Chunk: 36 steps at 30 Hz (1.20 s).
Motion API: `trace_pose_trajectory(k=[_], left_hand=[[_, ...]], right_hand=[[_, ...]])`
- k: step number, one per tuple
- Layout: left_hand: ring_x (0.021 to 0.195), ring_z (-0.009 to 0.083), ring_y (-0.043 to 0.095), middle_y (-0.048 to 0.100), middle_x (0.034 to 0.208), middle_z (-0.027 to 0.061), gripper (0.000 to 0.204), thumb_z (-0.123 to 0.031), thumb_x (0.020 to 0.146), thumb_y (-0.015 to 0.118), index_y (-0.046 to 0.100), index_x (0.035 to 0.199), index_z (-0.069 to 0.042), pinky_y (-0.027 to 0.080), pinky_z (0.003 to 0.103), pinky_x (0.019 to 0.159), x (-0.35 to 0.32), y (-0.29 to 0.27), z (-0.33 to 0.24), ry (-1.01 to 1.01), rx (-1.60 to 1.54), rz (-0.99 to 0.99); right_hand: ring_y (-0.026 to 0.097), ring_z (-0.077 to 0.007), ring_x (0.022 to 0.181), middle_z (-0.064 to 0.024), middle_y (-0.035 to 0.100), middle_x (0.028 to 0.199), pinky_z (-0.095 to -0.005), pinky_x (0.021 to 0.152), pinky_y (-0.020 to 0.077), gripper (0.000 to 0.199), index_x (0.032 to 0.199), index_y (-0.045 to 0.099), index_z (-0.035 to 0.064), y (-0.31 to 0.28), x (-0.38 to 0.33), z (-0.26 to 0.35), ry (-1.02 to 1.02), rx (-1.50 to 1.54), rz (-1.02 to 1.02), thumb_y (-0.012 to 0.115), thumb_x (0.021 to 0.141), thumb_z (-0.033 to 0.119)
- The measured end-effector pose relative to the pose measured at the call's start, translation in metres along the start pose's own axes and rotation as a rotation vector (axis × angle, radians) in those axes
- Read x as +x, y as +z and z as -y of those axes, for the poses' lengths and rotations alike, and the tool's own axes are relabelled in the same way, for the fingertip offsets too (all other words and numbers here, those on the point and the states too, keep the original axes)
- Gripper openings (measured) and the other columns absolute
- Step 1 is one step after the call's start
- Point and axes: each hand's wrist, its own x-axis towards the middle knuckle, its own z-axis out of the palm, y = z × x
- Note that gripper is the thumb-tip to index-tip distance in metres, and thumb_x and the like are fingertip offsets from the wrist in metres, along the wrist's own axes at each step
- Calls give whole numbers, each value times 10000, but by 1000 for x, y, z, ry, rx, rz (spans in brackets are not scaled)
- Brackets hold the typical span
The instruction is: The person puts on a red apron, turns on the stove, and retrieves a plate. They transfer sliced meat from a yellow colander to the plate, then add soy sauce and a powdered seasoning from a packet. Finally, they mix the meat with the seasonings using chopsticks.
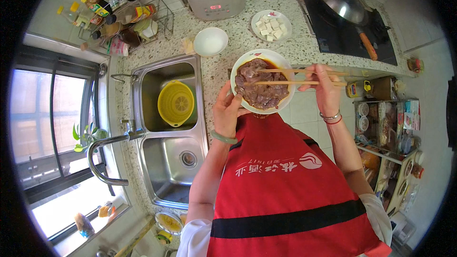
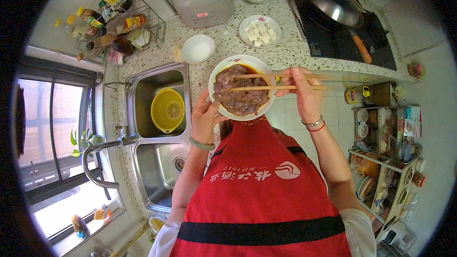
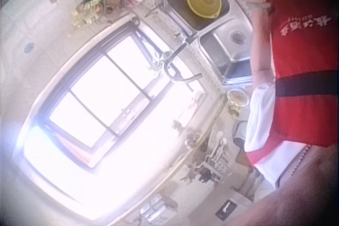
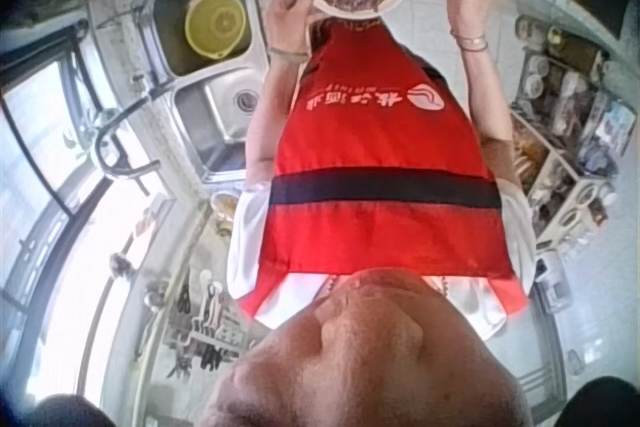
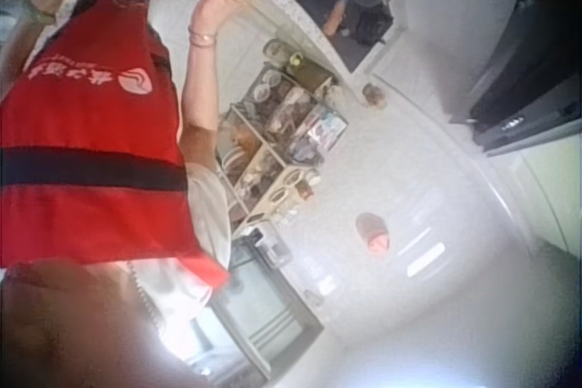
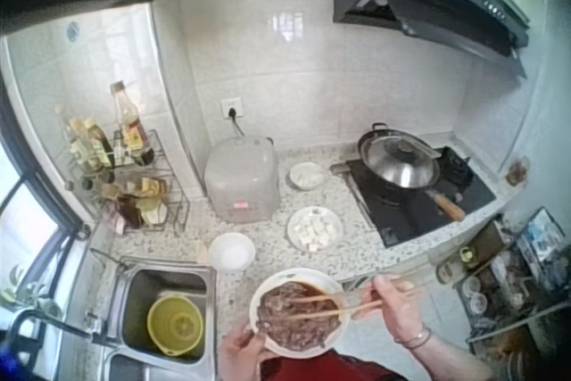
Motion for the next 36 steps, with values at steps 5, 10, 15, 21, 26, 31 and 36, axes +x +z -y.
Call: trace_pose_trajectory(k=[5, 10, 15, 21, 26, 31, 36], left_hand=[[914, 208, 658, 623, 1102, 134, 444, -42, 903, 517, 443, 1340, -61, 606, 331, 675, -1, 5, -4, -32, -32, 1], [897, 216, 666, 622, 1103, 146, 462, -39, 900, 518, 427, 1352, -65, 606, 336, 673, 1, -2, -4, -65, -63, -15], [889, 216, 667, 623, 1090, 145, 473, -31, 894, 519, 420, 1355, -59, 608, 329, 667, 3, 3, -4, -26, -30, -25], [898, 205, 659, 613, 1104, 137, 479, -25, 895, 509, 415, 1363, -63, 608, 325, 670, 1, 8, -4, -26, 8, -6], [924, 204, 648, 598, 1133, 141, 468, -18, 909, 483, 407, 1369, -57, 604, 325, 685, -5, 9, -5, -59, 16, 23], [920, 203, 644, 593, 1137, 142, 472, -18, 912, 475, 396, 1376, -52, 603, 318, 681, -6, 9, -4, -67, -24, 39], [900, 225, 665, 616, 1097, 152, 462, -16, 900, 478, 419, 1358, -45, 608, 364, 705, -2, 5, 1, -67, -53, 3]], right_hand=[[603, -178, 542, -79, 599, 772, -317, 512, 546, 323, 940, 613, -24, -29, 1, -8, 45, -86, 48, 523, 955, 286], [600, -177, 541, -96, 593, 812, -321, 474, 544, 325, 951, 615, -23, -55, -9, 20, 29, -73, -44, 524, 954, 289], [598, -173, 559, -107, 588, 822, -333, 471, 553, 322, 952, 609, -27, -57, -17, 3, 81, -89, -96, 520, 956, 282], [592, -174, 549, -85, 587, 736, -339, 512, 557, 318, 907, 585, -22, -35, -5, -28, 84, 170, -83, 507, 963, 281], [602, -178, 552, -85, 591, 742, -340, 510, 553, 326, 957, 595, -30, -25, 8, -6, 73, 129, -97, 510, 961, 285], [604, -176, 569, -94, 588, 793, -323, 515, 552, 340, 964, 591, -27, -31, 0, -7, 147, 50, -22, 515, 958, 305], [608, -187, 567, -92, 582, 767, -324, 515, 555, 352, 914, 600, -24, -35, -13, -31, 143, 132, -63, 517, 958, 315]])
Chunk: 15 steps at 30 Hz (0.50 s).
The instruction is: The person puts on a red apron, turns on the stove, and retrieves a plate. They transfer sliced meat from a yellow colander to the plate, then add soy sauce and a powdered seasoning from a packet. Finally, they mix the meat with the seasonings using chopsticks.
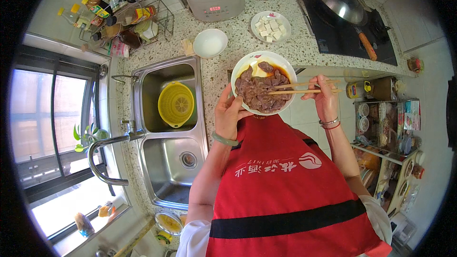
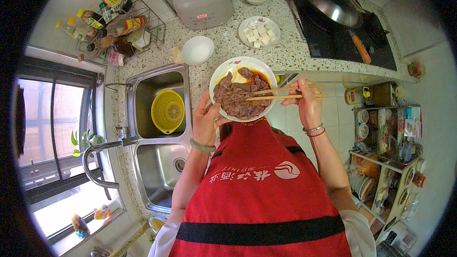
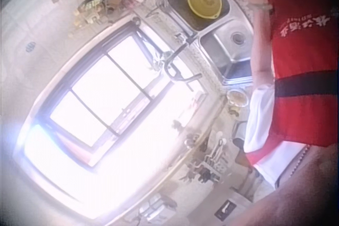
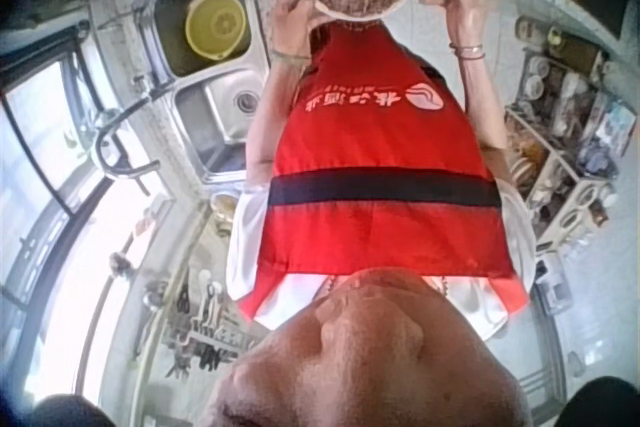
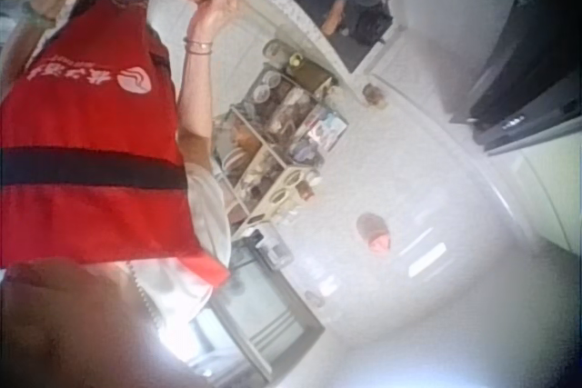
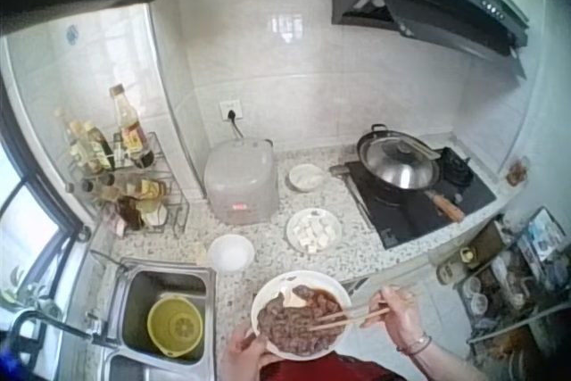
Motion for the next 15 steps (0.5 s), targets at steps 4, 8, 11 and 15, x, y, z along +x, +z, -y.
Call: trace_pose_trajectory(k=[4, 8, 11, 15], left_hand=[[907, 230, 664, 614, 1103, 153, 456, -19, 900, 481, 421, 1351, -44, 609, 367, 701, -2, -2, -5, 4, 40, -2], [906, 231, 663, 611, 1109, 155, 459, -24, 901, 487, 415, 1353, -43, 609, 369, 699, -3, -3, -7, 9, 29, 0], [910, 233, 663, 610, 1111, 160, 463, -26, 900, 491, 413, 1356, -44, 609, 369, 700, -3, -4, -6, 19, 1, 7], [910, 218, 649, 601, 1111, 154, 475, -17, 901, 495, 401, 1365, -47, 607, 321, 655, -4, 0, -9, 10, -13, 3]], right_hand=[[610, -189, 571, -93, 584, 769, -332, 524, 554, 357, 917, 600, -26, -5, 4, 16, -72, 15, -19, 516, 956, 319], [610, -184, 571, -99, 593, 807, -334, 520, 552, 354, 930, 601, -25, -8, 5, 39, -129, -102, -65, 516, 955, 319], [607, -179, 568, -101, 595, 837, -336, 512, 553, 345, 944, 603, -19, -6, -2, 51, -99, -190, -32, 512, 958, 313], [603, -174, 582, -105, 593, 863, -343, 508, 561, 334, 960, 604, -20, -5, -9, 32, -50, -139, 5, 501, 965, 298]])
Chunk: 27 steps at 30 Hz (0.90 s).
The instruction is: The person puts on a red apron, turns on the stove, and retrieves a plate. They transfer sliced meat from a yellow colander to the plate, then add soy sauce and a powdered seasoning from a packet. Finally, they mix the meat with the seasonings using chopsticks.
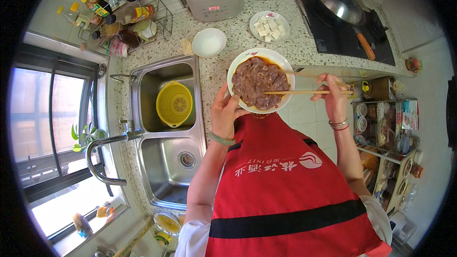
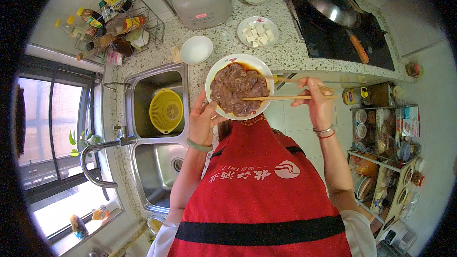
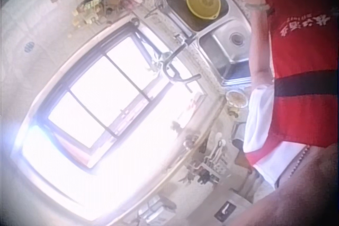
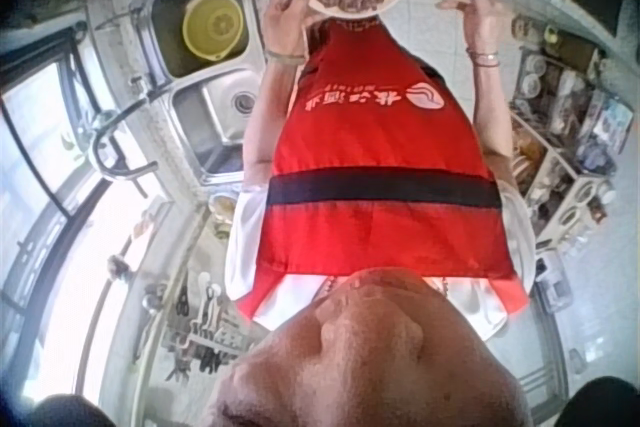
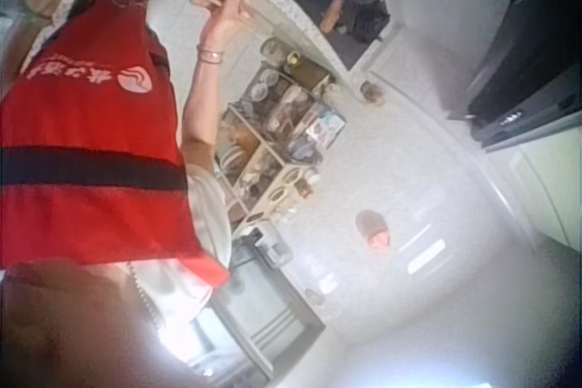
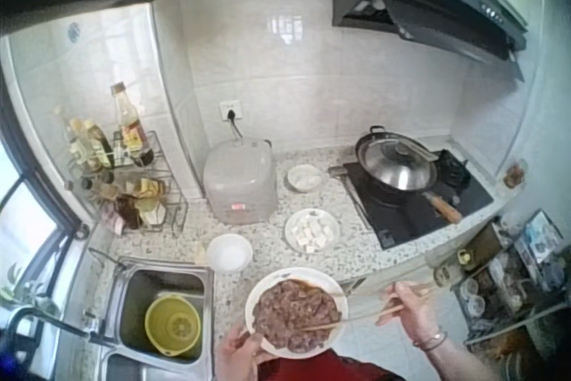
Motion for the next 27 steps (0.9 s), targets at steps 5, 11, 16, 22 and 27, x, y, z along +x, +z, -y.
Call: trace_pose_trajectory(k=[5, 11, 16, 22, 27], left_hand=[[905, 235, 664, 613, 1100, 161, 472, -33, 895, 501, 411, 1358, -51, 609, 364, 697, 1, -1, 2, 25, 36, -11], [907, 239, 663, 613, 1097, 160, 463, -35, 894, 507, 409, 1346, -35, 608, 360, 683, 1, -9, 5, 23, 18, -47], [900, 236, 664, 611, 1097, 160, 459, -34, 894, 507, 407, 1342, -24, 609, 355, 676, 3, -9, 7, 35, 3, -53], [894, 224, 662, 609, 1107, 153, 452, -31, 898, 499, 412, 1342, -35, 609, 342, 666, 3, -6, 6, 41, 11, -69], [904, 219, 659, 607, 1120, 143, 444, -20, 899, 485, 427, 1337, -55, 609, 335, 666, 0, -10, 3, 52, 31, -64]], right_hand=[[610, -177, 632, -95, 601, 765, -352, 532, 575, 334, 914, 608, -22, 12, 1, -16, -57, 67, 12, 506, 963, 293], [618, -181, 567, -114, 618, 799, -326, 516, 549, 372, 952, 625, -46, 5, 3, 22, -105, -106, -38, 520, 954, 311], [623, -202, 565, -123, 616, 793, -326, 512, 554, 353, 967, 614, -57, -6, 0, 19, -59, -194, 4, 519, 958, 283], [613, -204, 558, -117, 608, 754, -347, 524, 556, 325, 908, 597, -37, 23, 2, -14, -82, 41, 12, 509, 964, 271], [618, -180, 620, -97, 613, 784, -337, 567, 560, 350, 955, 604, -33, 31, 22, 7, -88, 23, 13, 511, 960, 305]])
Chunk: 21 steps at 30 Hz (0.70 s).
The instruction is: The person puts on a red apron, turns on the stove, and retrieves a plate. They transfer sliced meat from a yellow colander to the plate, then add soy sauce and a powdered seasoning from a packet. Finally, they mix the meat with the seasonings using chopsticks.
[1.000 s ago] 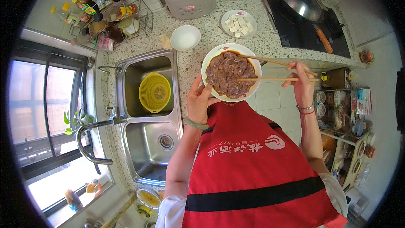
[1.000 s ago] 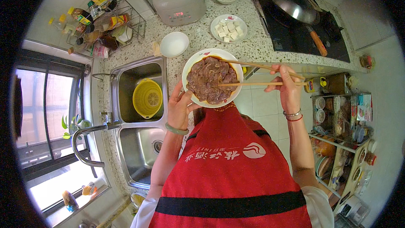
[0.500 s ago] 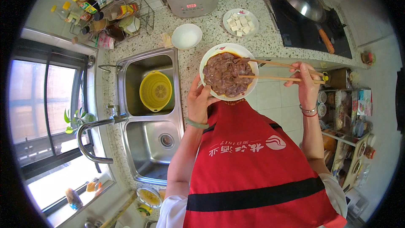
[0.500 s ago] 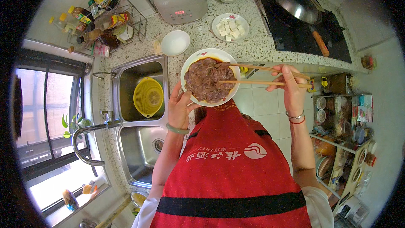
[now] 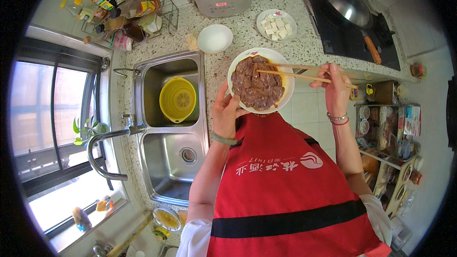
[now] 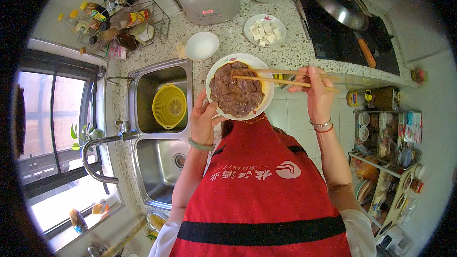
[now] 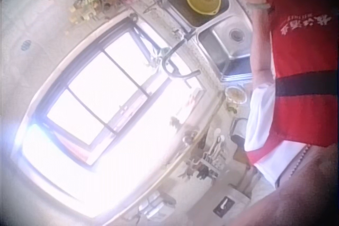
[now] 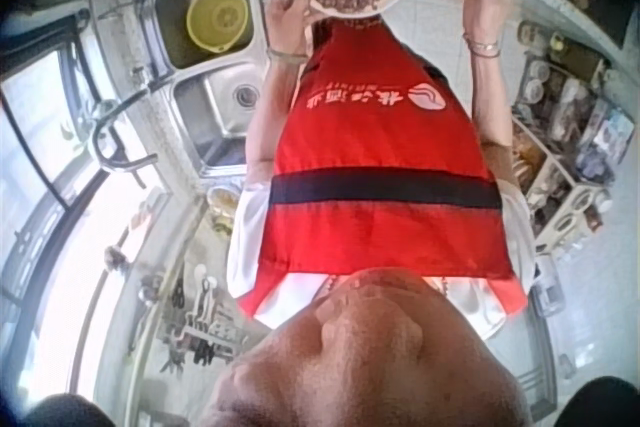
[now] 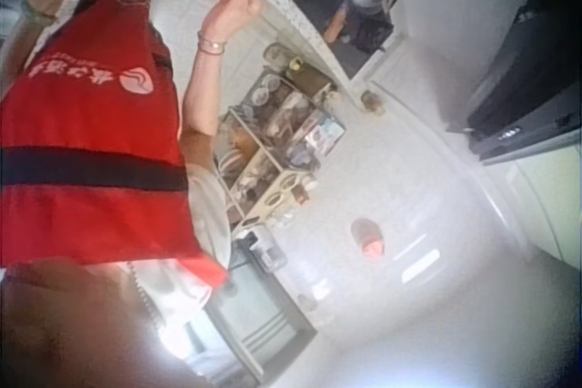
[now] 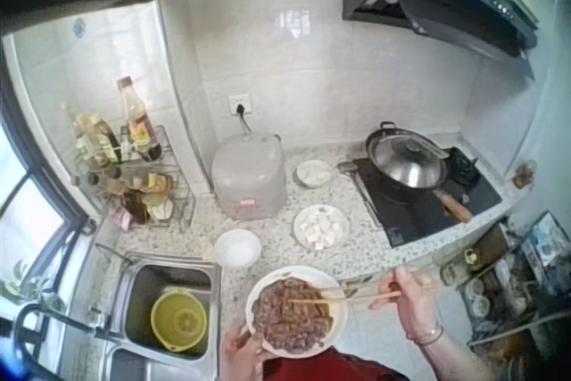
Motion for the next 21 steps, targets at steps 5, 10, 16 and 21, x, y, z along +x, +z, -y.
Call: trace_pose_trajectory(k=[5, 10, 16, 21], left_hand=[[923, 221, 656, 602, 1135, 143, 442, -22, 902, 476, 428, 1340, -65, 609, 331, 676, -6, 1, -1, -32, -50, 1], [935, 226, 655, 596, 1146, 151, 438, -25, 906, 473, 428, 1340, -65, 609, 339, 692, -2, -4, 2, -16, -32, -15], [949, 232, 652, 597, 1148, 155, 431, -25, 908, 474, 434, 1335, -67, 609, 348, 703, -2, -1, -3, -16, -19, 30], [963, 242, 649, 601, 1145, 157, 439, -28, 906, 492, 431, 1339, -71, 609, 359, 709, -2, -1, 0, -36, -53, 60]], right_hand=[[615, -170, 628, -88, 607, 777, -335, 571, 563, 340, 958, 606, -24, -10, 7, -19, 85, 13, 21, 515, 958, 304], [615, -185, 598, -91, 601, 762, -335, 570, 563, 332, 922, 611, -26, -9, -15, -20, 172, 83, 59, 515, 959, 290], [616, -193, 558, -114, 610, 788, -322, 521, 543, 346, 953, 608, -37, 1, -16, -20, 81, -114, 134, 491, 971, 288], [609, -167, 566, -118, 613, 848, -306, 495, 541, 329, 980, 595, -34, -6, 2, 2, 36, -76, 123, 483, 973, 276]])
